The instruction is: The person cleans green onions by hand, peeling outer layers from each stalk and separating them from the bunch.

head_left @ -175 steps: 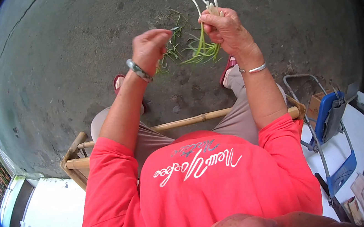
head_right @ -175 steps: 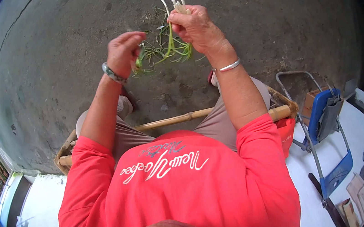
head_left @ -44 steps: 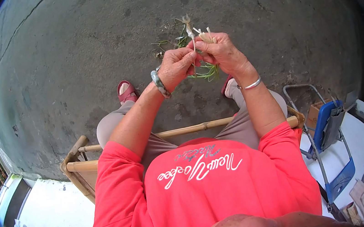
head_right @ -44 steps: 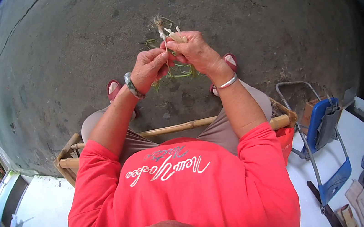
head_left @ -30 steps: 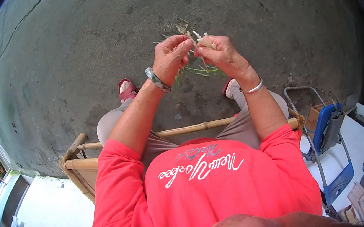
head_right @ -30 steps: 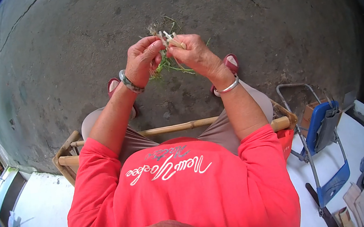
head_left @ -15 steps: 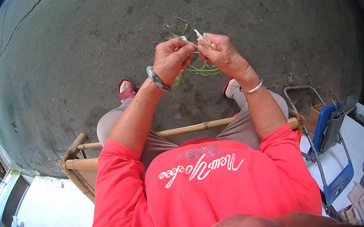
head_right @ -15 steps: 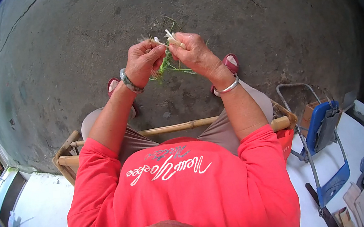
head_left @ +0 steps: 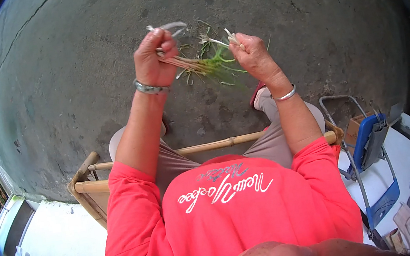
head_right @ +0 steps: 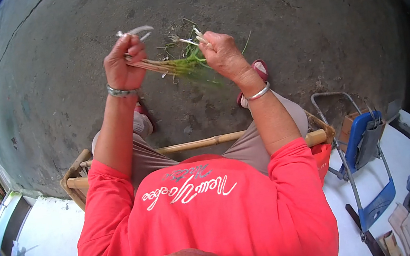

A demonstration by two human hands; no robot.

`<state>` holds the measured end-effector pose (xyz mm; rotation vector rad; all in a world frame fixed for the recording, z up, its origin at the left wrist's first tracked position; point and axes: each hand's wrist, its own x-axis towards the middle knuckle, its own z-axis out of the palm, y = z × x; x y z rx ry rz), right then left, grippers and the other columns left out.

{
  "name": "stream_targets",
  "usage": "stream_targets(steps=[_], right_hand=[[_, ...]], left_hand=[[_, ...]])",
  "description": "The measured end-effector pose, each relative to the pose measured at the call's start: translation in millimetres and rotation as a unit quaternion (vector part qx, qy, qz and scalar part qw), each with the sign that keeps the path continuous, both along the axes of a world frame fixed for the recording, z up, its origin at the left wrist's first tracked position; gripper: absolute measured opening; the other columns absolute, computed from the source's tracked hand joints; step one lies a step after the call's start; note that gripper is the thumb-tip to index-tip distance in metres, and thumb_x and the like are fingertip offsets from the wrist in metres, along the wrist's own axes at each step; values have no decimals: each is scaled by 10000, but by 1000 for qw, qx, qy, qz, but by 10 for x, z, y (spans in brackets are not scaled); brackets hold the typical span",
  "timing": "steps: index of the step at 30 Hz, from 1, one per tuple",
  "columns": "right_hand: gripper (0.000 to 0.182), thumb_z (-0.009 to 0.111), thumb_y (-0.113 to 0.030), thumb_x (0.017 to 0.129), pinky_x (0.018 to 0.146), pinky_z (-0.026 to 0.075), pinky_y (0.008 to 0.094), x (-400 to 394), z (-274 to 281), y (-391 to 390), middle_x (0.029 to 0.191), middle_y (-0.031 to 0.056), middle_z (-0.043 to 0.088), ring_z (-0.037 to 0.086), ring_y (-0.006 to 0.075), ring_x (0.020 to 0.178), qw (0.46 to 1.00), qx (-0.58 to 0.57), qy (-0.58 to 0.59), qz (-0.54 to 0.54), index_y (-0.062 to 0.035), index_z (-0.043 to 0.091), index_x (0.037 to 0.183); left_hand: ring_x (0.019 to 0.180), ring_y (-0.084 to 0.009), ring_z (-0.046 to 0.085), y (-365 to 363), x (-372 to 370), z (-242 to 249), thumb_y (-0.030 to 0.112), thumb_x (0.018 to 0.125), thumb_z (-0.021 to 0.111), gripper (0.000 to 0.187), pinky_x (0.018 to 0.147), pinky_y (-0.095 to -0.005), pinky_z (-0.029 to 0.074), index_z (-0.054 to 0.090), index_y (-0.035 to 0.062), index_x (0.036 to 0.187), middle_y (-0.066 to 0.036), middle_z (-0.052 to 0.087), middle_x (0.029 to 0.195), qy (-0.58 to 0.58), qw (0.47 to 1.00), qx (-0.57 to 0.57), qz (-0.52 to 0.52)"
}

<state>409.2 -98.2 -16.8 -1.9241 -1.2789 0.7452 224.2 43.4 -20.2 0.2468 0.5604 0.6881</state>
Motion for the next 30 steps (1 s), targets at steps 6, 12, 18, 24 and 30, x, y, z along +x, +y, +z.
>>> stream_targets(steps=[6, 12, 18, 24, 30], right_hand=[[179, 553, -118, 834, 538, 395, 395, -61, 95, -1, 658, 201, 509, 472, 358, 570, 998, -31, 31, 34, 8, 474, 735], [166, 557, -106, 830, 523, 375, 401, -39, 96, 1, 669, 219, 488, 425, 391, 584, 998, 8, -4, 65, 3, 465, 745], [171, 546, -98, 843, 509, 360, 396, -26, 98, -25, 619, 185, 450, 419, 348, 540, 995, 7, -1, 96, 0, 452, 739], [185, 531, -95, 863, 489, 336, 361, -39, 109, -15, 595, 140, 430, 385, 259, 507, 995, -21, -2, 94, -5, 447, 724], [231, 527, -123, 886, 465, 306, 289, 4, 100, -22, 571, 20, 401, 371, 107, 515, 997, -9, 51, 54, -20, 449, 695]], left_hand=[[569, -56, 514, -265, 155, -76, -12, 813, 574, 245, 501, -189, 422, 619, 0, 1053, -83, 650, 931, 255, 920, 285, -90], [599, -160, 592, -311, 184, 8, 108, 803, 561, 150, 576, -329, 478, 660, 15, 868, -136, 629, 676, 413, 647, 513, -383], [694, -383, 610, -358, 236, -173, 130, 698, 549, 154, 623, -432, 485, 653, 16, 712, -215, 611, 704, 428, 600, 569, -365], [706, -411, 593, -374, 232, -175, 125, 691, 535, 160, 624, -433, 487, 628, -5, 679, -221, 598, 689, 426, 582, 604, -340], [515, -156, 590, -270, 204, -87, 86, 762, 567, 130, 443, -282, 447, 639, -9, 709, -78, 599, 588, 336, 901, 238, -135]])
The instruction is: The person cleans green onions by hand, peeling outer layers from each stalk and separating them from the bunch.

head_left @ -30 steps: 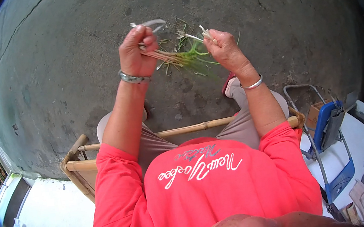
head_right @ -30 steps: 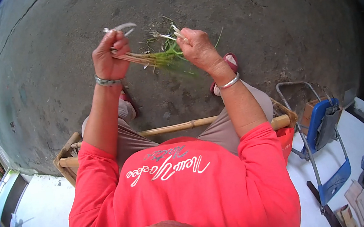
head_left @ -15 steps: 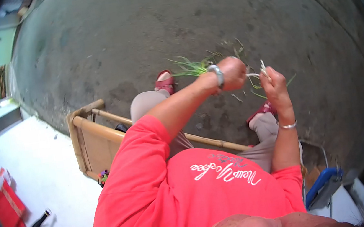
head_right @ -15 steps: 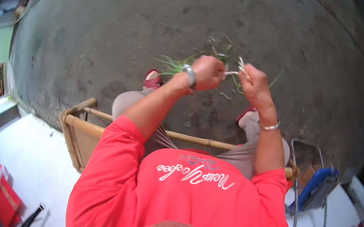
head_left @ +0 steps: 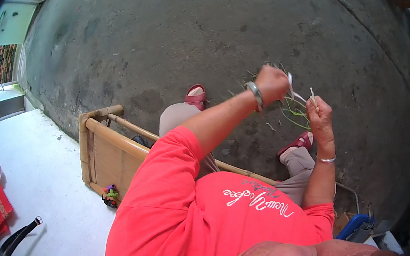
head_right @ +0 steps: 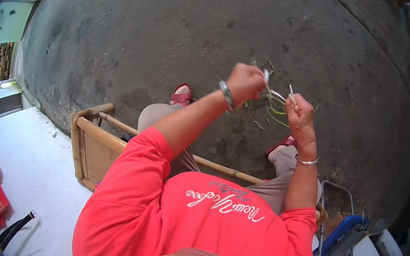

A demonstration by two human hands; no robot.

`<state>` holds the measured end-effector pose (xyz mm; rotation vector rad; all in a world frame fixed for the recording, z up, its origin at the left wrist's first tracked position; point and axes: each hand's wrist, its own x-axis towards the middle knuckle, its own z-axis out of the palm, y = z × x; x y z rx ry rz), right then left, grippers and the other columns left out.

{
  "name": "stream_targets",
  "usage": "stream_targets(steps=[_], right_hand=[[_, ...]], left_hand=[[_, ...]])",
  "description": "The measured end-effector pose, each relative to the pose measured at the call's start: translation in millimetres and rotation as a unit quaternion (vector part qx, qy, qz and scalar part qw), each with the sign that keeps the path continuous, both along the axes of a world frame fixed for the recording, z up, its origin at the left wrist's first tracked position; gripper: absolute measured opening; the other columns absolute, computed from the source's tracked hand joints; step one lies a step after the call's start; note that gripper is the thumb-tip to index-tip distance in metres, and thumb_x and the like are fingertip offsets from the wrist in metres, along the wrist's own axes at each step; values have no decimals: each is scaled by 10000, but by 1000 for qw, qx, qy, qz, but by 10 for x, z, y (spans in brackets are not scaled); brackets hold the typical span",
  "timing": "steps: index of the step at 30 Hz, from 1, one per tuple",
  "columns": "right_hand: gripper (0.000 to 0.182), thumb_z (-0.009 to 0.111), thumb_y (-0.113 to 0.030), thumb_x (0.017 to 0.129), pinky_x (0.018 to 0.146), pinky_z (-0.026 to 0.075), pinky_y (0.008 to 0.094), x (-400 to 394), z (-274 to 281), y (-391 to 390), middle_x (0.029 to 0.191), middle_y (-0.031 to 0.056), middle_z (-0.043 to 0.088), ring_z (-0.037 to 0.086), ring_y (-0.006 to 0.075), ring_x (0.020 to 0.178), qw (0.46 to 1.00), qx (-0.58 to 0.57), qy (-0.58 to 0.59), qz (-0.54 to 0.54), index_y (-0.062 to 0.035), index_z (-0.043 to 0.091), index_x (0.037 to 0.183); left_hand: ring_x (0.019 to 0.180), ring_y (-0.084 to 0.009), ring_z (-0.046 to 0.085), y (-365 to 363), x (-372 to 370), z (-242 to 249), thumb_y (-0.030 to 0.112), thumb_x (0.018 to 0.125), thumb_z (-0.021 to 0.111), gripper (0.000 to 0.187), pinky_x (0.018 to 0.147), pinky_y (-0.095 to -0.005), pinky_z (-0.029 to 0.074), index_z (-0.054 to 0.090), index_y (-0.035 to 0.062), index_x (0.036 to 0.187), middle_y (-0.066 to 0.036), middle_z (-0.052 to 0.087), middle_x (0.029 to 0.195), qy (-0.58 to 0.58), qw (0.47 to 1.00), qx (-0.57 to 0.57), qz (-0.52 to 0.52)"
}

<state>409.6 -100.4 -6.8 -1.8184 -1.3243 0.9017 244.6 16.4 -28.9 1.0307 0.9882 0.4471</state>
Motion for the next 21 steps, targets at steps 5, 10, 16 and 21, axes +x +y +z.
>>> stream_targets(steps=[5, 10, 16, 21], right_hand=[[209, 518, -152, 890, 447, 270, 211, -17, 277, 62, 592, -43, 439, 381, 40, 513, 957, -72, 263, -103, -58, 527, 705], [141, 547, -141, 891, 460, 307, 185, -11, 167, 42, 604, -31, 504, 405, 27, 521, 945, -46, 314, -83, -42, 629, 832], [156, 569, -152, 885, 490, 343, 205, -98, 24, 36, 627, -38, 535, 431, 28, 551, 968, -69, 241, -12, -44, 624, 788], [151, 572, -165, 896, 497, 349, 182, -109, -17, 23, 654, -35, 559, 440, 24, 564, 984, -72, 163, 10, -59, 621, 799]], left_hand=[[464, -74, 496, 141, -73, 9, 157, 848, 566, 165, 407, -204, 376, 644, 12, 843, -46, 628, 711, -48, 992, -96, 67], [506, -40, 497, -34, 9, 29, 139, 859, 590, 169, 437, -174, 375, 654, 8, 946, -2, 612, 706, -66, 997, 20, -26], [540, -24, 483, -95, 27, -17, 150, 862, 632, 160, 459, -166, 373, 652, 11, 939, 14, 604, 713, -134, 986, 52, -85], [557, -28, 501, -109, 30, -12, 141, 850, 645, 140, 470, -169, 388, 657, 12, 904, 12, 608, 696, -128, 981, 104, -102]])
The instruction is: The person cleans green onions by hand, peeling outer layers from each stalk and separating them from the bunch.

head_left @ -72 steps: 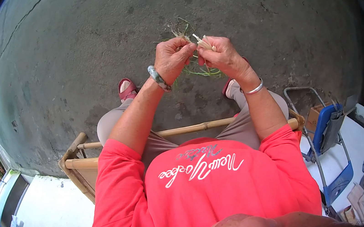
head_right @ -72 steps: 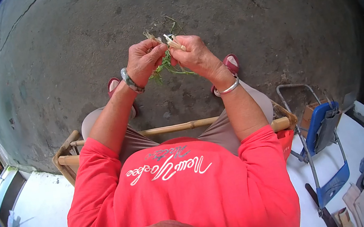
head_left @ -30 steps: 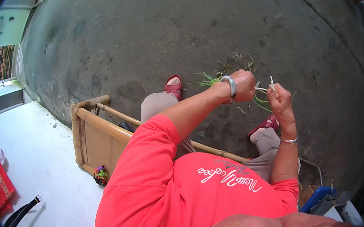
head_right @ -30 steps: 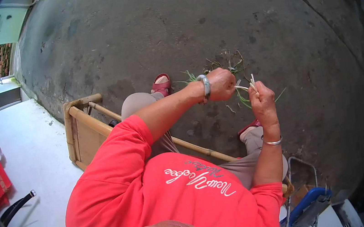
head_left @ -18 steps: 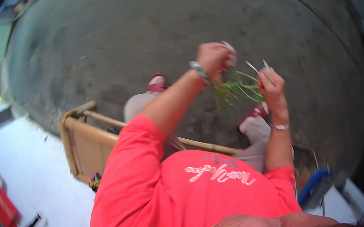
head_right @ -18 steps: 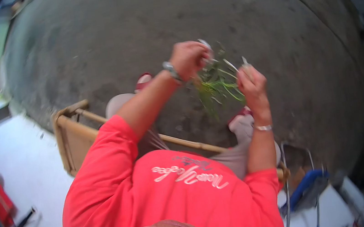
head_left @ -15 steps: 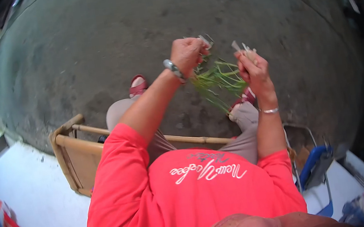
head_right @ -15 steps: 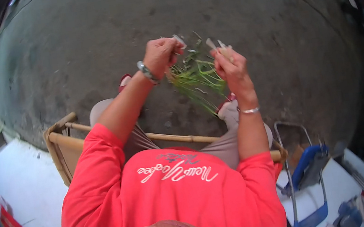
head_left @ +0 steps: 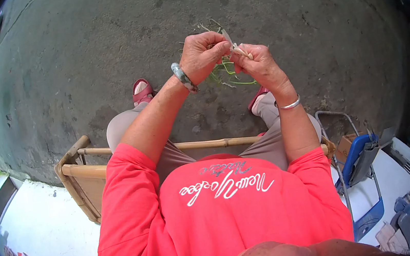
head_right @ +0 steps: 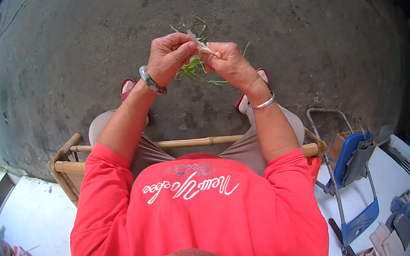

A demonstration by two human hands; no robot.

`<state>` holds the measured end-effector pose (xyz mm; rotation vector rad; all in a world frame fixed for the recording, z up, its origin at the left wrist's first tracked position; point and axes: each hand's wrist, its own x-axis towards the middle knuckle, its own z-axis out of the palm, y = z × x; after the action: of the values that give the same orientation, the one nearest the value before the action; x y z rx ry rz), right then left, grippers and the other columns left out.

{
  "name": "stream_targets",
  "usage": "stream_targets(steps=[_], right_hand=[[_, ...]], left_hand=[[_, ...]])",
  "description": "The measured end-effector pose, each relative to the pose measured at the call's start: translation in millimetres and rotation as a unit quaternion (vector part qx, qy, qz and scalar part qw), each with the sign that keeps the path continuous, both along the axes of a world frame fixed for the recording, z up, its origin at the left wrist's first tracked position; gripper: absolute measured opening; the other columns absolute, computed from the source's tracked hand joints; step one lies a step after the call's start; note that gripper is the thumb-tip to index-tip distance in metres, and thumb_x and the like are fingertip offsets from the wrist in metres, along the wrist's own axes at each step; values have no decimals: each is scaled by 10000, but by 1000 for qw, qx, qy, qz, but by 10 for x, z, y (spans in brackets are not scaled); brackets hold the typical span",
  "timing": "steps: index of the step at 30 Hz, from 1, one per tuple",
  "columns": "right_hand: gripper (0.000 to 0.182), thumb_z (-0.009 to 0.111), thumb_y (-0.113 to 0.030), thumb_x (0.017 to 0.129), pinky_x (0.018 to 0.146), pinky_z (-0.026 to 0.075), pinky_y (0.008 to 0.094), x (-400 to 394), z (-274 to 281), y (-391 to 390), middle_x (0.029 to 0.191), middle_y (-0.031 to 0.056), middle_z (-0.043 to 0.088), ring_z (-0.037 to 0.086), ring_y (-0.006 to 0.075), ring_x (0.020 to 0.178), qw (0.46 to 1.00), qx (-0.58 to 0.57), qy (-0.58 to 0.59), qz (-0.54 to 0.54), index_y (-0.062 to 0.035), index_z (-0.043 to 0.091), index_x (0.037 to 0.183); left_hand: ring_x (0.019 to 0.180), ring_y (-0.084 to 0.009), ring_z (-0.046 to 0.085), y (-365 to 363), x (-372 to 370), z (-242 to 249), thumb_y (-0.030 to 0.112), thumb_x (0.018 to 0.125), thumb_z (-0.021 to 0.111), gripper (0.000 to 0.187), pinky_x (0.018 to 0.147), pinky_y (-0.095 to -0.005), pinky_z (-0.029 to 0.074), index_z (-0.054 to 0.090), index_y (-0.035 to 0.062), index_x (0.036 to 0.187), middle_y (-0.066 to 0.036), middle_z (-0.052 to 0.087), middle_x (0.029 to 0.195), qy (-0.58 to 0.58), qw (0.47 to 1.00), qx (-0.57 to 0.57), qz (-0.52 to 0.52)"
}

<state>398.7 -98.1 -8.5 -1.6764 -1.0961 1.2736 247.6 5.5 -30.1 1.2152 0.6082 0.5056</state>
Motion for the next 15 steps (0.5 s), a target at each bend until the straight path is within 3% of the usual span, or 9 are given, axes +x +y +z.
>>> stream_targets(steps=[5, 7, 9, 11, 13, 15], right_hand=[[154, 570, -169, 897, 492, 337, 178, 20, -51, -10, 653, -27, 565, 443, 18, 564, 1000, 25, 17, 6, -53, 631, 816], [162, 579, -167, 887, 482, 337, 186, 87, 48, 0, 641, -21, 567, 437, 23, 546, 997, 18, 59, -37, -43, 634, 800], [170, 588, -165, 878, 472, 338, 195, 190, 178, 6, 630, -15, 569, 431, 28, 529, 992, 11, 100, -82, -32, 637, 784], [153, 588, -149, 882, 430, 300, 171, 309, 275, -5, 633, 11, 582, 399, 27, 477, 974, 45, 197, -104, -23, 641, 813], [136, 579, -129, 887, 404, 272, 170, 364, 285, -28, 631, 27, 581, 377, 35, 450, 967, 73, 223, -104, -21, 643, 834], [150, 573, -138, 891, 416, 289, 169, 380, 278, -37, 644, 49, 589, 396, 34, 463, 951, 75, 283, -102, -15, 645, 844]], left_hand=[[559, -28, 506, -25, 11, -30, 123, 846, 640, 127, 478, -180, 403, 664, 9, 896, 9, 625, 714, 32, 998, 49, -34], [577, -31, 522, 21, 18, 1, 110, 854, 614, 129, 504, -184, 423, 668, 4, 905, 2, 638, 728, 28, 998, 12, 48], [602, -30, 527, 125, -35, 27, 117, 858, 599, 150, 523, -192, 426, 672, 13, 938, -2, 643, 738, 69, 994, 58, 61], [636, -39, 541, 204, -70, -2, 140, 857, 602, 171, 550, -203, 434, 674, 40, 975, -11, 652, 756, 152, 963, 201, 92], [673, -59, 559, 216, -83, -51, 155, 850, 615, 208, 589, -221, 452, 664, 73, 1034, -22, 665, 801, 146, 956, 240, 80], [737, -80, 582, 118, -77, 5, 166, 844, 633, 288, 649, -242, 473, 623, 80, 1118, -39, 669, 878, 96, 984, 145, -49]])
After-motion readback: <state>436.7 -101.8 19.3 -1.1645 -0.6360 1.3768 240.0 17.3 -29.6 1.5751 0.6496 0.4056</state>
